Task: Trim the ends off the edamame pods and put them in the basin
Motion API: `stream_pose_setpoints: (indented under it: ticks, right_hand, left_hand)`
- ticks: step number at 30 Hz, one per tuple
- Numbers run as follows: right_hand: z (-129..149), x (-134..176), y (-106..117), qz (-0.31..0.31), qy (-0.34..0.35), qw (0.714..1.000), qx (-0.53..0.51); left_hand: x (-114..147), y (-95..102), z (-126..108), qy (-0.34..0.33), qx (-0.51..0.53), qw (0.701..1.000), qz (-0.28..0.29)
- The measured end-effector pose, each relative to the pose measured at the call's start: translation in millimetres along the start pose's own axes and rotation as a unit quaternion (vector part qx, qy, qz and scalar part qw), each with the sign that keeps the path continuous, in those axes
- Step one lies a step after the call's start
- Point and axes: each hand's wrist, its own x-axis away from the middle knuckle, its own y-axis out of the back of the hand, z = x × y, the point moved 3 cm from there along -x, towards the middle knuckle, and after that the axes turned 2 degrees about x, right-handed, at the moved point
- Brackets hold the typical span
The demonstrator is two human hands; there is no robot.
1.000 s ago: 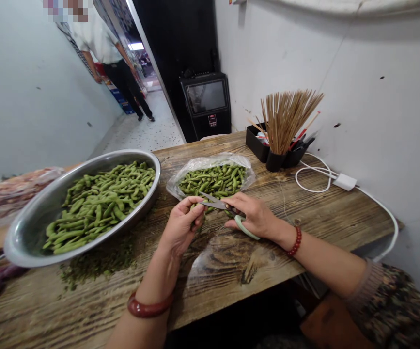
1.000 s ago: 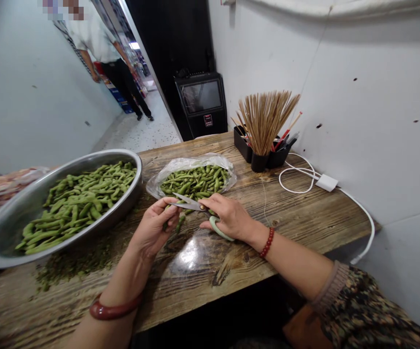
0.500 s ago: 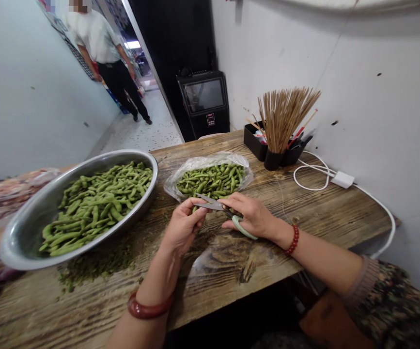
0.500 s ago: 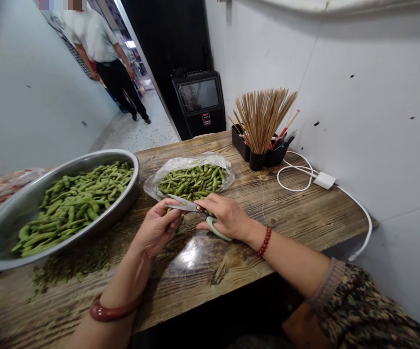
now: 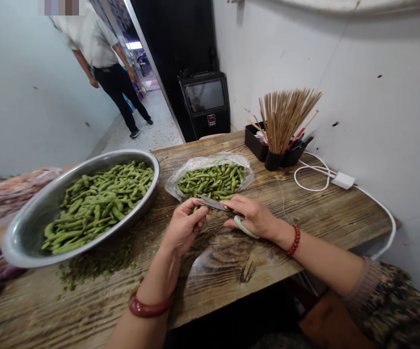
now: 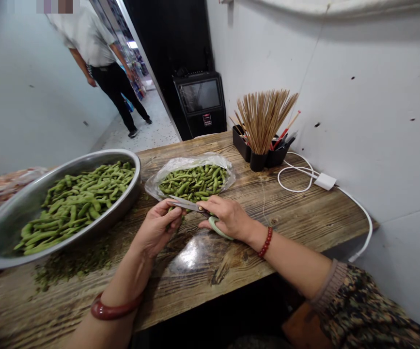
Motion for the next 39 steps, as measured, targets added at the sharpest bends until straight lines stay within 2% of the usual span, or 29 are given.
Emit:
stream_pose_setpoints:
  ticks: [8, 11, 15, 19, 22, 26, 28, 34, 37, 39]
  right_hand:
    - [-6.6, -0.5, 2.5, -0.053, -0.016, 0.998, 0.000]
    - [-7.4, 0.5, 1.9, -0.053, -0.014, 0.998, -0.001]
    - [-8.6, 1.8, 0.9, -0.052, -0.017, 0.999, 0.000]
    - [-8.0, 1.8, 1.0, -0.044, -0.015, 0.999, 0.001]
    - [-6.4, 1.1, 2.2, -0.042, -0.019, 0.999, 0.005]
    - [-4.2, 0.4, 3.6, -0.047, -0.014, 0.999, 0.007]
    - [-3.9, 0.5, 3.6, -0.046, -0.013, 0.999, 0.009]
    - [-4.9, 0.8, 3.3, -0.048, -0.014, 0.999, 0.010]
    - [-5.3, 0.6, 3.3, -0.047, -0.014, 0.999, 0.012]
    - [-5.7, 0.5, 3.0, -0.045, -0.017, 0.999, 0.011]
  left_hand:
    - [-1.9, 12.0, -17.1, -0.027, 0.107, 0.994, -0.010]
    - [-3.1, 17.6, -20.4, -0.018, 0.111, 0.994, -0.010]
    - [-1.1, 24.1, -23.6, -0.016, 0.028, 0.999, -0.015]
    - [1.9, 26.3, -25.3, -0.002, -0.116, 0.993, -0.015]
    - [0.2, 27.0, -25.5, -0.037, -0.276, 0.961, -0.009]
    - [-6.0, 33.1, -21.5, -0.106, -0.443, 0.890, -0.016]
    - [-8.9, 38.8, -17.1, -0.096, -0.494, 0.864, -0.021]
    - [-11.2, 45.3, -9.2, -0.017, -0.618, 0.786, 0.017]
    - [-11.4, 44.2, -8.7, -0.013, -0.643, 0.765, 0.030]
    - [-12.1, 43.1, -9.0, -0.022, -0.643, 0.765, 0.030]
